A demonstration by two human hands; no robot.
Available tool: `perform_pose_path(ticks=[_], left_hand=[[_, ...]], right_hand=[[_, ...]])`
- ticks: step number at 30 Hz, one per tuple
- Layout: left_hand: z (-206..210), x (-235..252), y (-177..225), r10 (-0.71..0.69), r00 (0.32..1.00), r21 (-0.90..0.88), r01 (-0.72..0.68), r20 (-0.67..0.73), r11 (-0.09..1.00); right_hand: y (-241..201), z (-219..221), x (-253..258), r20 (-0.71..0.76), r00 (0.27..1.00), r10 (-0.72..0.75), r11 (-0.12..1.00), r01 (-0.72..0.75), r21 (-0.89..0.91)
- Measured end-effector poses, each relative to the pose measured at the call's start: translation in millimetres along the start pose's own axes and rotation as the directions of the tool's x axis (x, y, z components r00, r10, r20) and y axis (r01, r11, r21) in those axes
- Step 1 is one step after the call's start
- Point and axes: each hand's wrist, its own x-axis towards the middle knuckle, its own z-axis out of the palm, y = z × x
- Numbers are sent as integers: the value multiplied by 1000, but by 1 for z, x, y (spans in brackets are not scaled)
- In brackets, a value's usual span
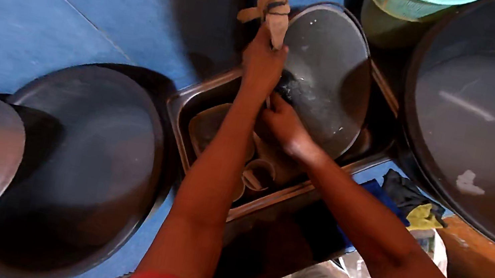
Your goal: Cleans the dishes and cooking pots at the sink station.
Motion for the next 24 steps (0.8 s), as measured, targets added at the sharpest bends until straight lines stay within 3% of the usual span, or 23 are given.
perform_pose_path(ticks=[2,4,6,8,11,13,17,19,21,23,24], left_hand=[[0,8,0,-15,1000,20,15,-21,1000],[-5,12,-7,-5,1000,55,6,-7,998],[-10,11,-11,9,1000,82,-10,14,997],[-13,10,-15,26,999,87,-28,27,996],[-20,8,-22,29,998,73,-33,46,997],[-23,5,-24,24,999,64,-26,37,998],[-18,-3,-28,61,998,23,-62,22,998],[-15,-5,-24,68,997,17,-69,30,997],[-12,-9,-16,61,997,43,-63,41,997],[-9,-10,-13,66,997,67,-68,42,995],[-9,-9,-13,67,997,73,-70,40,995]], right_hand=[[24,-8,-17,116,992,41,999,-40,-6],[68,-24,-32,155,982,112,949,-59,-311],[98,-50,-35,228,961,154,769,28,-639],[114,-77,-26,264,947,182,561,121,-819],[118,-119,-8,173,969,177,310,112,-944],[116,-128,-1,53,981,184,252,5,-968],[115,-68,-23,2,956,293,509,-154,-847],[89,-25,-21,108,909,403,647,-199,-736],[71,5,-9,228,930,289,830,-124,-545],[54,22,-4,176,972,153,975,-119,-190],[47,25,-6,144,971,191,981,-187,-40]])
